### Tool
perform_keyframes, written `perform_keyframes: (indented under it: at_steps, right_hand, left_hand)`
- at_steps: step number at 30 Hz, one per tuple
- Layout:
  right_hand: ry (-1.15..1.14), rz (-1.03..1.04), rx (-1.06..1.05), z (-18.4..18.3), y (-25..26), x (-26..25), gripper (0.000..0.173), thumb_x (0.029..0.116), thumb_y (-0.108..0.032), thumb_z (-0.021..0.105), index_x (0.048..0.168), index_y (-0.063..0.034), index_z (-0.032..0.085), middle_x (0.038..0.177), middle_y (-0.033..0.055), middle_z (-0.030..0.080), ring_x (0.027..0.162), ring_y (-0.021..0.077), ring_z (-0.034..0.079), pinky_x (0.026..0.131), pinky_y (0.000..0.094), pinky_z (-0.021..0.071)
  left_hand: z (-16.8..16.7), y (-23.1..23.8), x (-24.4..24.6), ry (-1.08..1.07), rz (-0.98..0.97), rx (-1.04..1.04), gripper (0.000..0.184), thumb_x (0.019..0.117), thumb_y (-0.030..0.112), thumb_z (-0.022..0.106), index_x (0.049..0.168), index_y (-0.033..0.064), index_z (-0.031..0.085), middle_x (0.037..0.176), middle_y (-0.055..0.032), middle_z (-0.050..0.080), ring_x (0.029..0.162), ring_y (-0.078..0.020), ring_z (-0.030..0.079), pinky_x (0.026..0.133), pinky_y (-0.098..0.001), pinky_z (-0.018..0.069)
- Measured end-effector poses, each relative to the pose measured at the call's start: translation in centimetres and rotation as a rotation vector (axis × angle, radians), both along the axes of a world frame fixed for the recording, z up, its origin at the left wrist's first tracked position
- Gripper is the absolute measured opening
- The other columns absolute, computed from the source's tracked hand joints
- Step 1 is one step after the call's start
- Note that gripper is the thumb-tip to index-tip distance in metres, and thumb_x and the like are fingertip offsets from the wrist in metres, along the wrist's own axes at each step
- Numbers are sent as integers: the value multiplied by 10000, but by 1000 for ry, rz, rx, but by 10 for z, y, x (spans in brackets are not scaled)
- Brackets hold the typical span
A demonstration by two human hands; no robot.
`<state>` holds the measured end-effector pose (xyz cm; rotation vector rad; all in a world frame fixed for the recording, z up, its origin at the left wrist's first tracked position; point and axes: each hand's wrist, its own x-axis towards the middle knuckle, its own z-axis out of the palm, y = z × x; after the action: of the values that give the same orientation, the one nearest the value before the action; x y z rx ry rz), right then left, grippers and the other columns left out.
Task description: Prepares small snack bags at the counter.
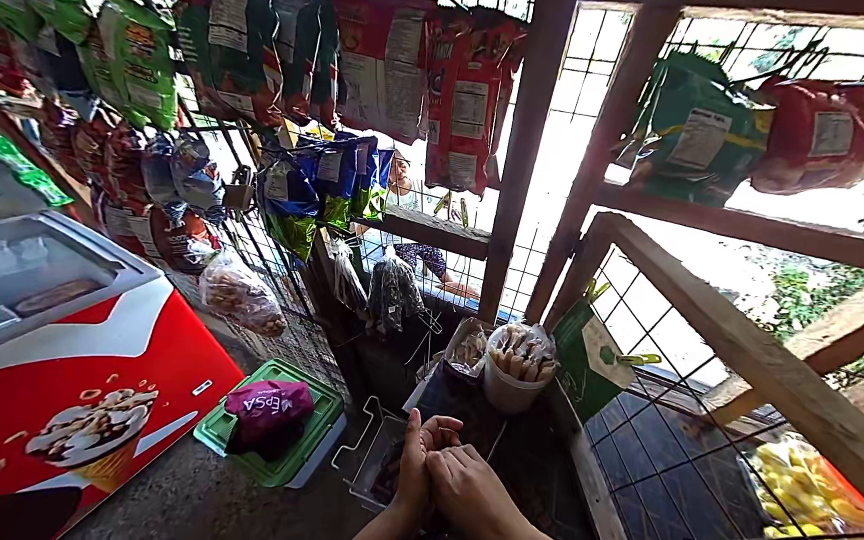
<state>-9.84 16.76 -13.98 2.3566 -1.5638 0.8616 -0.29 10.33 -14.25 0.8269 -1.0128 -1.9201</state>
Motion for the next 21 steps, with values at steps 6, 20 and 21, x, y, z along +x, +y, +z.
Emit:
perform_keyframes:
  at_steps: [6,20,21]
  right_hand:
    - [70,-73,-119,-3,-3,0,138,890,21,627,928,-94,693,796,13,731,789,151,728,775,291,586]
    - [-161,-66,-184,-8,-8,-23,25,878,-72,677,876,-75,702,831,51,725,828,187,720,801,306,594]
    - [-188,-59,-184,-7,-8,-24,28,874,-69,678,868,-65,706,831,60,729,836,192,724,813,308,594]
  left_hand:
    - [10,1,0,12,-90,105,981,1032,530,-129,1134,-35,666,835,-104,742,773,-162,718,755,-305,588]
    - [12,-1,-5,4,-243,-11,619,1086,264,107,1100,40,684,911,-15,742,829,-68,694,762,-241,571]
    - [14,-2,-7,32,-245,39,623,1094,265,106,1083,40,687,899,-22,745,825,-79,700,765,-250,575]
